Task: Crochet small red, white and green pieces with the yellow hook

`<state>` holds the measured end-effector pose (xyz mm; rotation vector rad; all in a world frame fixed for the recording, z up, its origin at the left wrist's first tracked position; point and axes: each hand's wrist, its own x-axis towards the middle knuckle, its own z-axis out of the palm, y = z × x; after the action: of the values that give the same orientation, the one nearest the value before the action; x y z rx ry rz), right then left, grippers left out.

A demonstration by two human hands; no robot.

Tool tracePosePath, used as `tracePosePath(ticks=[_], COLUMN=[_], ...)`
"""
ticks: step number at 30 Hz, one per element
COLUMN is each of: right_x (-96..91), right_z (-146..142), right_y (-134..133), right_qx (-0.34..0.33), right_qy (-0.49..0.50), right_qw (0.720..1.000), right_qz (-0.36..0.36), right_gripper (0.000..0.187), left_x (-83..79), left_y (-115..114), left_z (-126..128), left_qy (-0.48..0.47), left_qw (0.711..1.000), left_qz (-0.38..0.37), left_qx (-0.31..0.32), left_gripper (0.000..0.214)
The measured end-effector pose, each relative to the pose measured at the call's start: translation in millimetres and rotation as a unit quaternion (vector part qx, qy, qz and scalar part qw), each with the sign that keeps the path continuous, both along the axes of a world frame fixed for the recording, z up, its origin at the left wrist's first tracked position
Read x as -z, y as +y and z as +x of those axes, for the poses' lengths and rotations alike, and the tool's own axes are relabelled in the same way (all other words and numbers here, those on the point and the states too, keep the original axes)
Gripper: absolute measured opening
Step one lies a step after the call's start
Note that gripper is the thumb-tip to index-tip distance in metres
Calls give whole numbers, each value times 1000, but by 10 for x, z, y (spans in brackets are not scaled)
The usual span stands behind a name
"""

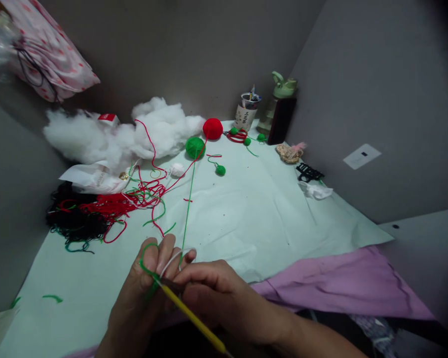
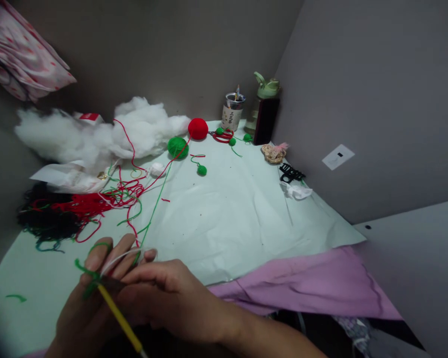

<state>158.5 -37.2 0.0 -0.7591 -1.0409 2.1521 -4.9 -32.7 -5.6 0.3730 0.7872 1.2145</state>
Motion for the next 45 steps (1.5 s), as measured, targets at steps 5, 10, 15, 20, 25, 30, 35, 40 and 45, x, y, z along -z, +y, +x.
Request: tracePosePath(ticks=[5,10,15,20,25,30,35,40,45], right_x=[-109,-166,-150,-125,-170,-153,-111,-86,-112], right_z=[35,77,76,90,113,110,100,79,184], right_y=[65,112,129,136,155,155,150,129,150], right_qx=[-10,-11,-5,5,-8,-9,3,19,44], right_qy=[26,0,-10,-33,-35,-59,-58,-40,-59], right_qw=[1000,999,998,997,995,994,995,997,995], right_qz=[10,50,58,76,88,93,77,70,64], right_gripper=[36,30,32,32,32,36,31,38,42], left_x=[82,96,72,26,-64,-104,-76,19,31], left_y=[-6,-47,-43,-19,-5,-15,-22,-29,6], left_z=[-29,14,48,64,56,42,55,47,15], left_qy=[7,-64,-93,-45,-28,-31,4,44,-39], left_qw=[1000,998,995,999,1000,999,1000,999,999], left_qz=[-3,8,25,18,10,1,8,1,13], left_qx=[-13,-16,5,9,10,21,14,-12,3], left_gripper=[30,36,36,39,46,44,47,36,39])
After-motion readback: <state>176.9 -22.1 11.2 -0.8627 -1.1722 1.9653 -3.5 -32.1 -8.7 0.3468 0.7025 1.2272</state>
